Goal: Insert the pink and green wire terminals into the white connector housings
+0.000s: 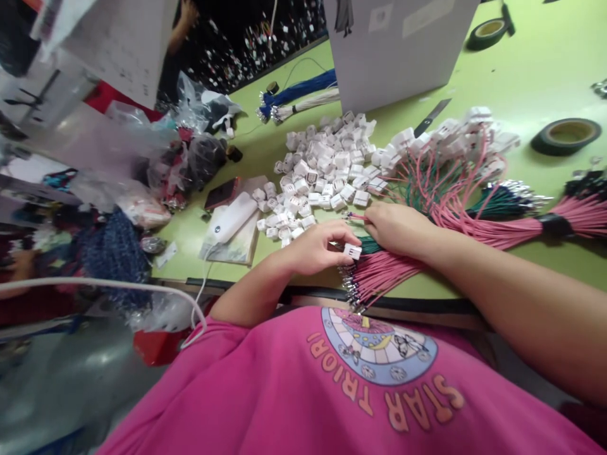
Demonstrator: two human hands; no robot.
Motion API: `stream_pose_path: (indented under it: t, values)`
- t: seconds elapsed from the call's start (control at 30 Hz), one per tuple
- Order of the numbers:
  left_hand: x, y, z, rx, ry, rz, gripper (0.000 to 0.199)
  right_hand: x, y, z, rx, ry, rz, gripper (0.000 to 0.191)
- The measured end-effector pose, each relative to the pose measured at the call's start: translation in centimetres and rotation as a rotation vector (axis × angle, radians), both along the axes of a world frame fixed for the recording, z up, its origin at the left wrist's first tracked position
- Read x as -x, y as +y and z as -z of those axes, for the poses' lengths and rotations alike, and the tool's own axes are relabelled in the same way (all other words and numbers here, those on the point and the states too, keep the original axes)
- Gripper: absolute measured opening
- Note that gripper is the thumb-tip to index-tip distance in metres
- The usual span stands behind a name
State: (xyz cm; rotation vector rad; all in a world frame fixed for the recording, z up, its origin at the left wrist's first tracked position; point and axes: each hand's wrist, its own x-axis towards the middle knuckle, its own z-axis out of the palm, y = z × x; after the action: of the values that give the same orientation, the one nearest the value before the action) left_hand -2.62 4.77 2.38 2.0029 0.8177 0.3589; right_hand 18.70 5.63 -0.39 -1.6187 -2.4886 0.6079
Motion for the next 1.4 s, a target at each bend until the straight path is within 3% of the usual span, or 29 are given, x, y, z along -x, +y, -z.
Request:
stream_pose_path:
  t: [0.1,0.2,0.37,0.57,0.77,1.4]
  values:
    - [0.0,-0.1,0.0,0.115,-0.039,-0.106,0.025,-1.1,0.2,-1.3,0.071,0.226,0.097,0.015]
    - [-0.3,-0.2,-0.1,0.293,-0.083,-0.266,0.034,-2.4,0.0,-2.9,0.247,0.564,0.149,0.002]
    - [-0.9,0.1,0.1,0.531,-0.213,-0.401,0.042,-3.2,-1.0,-3.6,0.375,0.795,0.145,0.009]
    - [-1.1,0.6,1.5,0.609,-0.389,-0.446,0.046,-3.1,-1.3,-2.9,0.411,0.848,0.194,0.016]
    - [-1.2,0.8,1.8,0.616,-0.437,-0.454,0.049,-2.4,-1.7,-3.2,0.322,0.778,0.308,0.019]
    - [-1.5,0.6,1.2,0.397,-0.314,-0.515,0.044,-2.0,-1.8,-2.7,0.161,0.654,0.239,0.02]
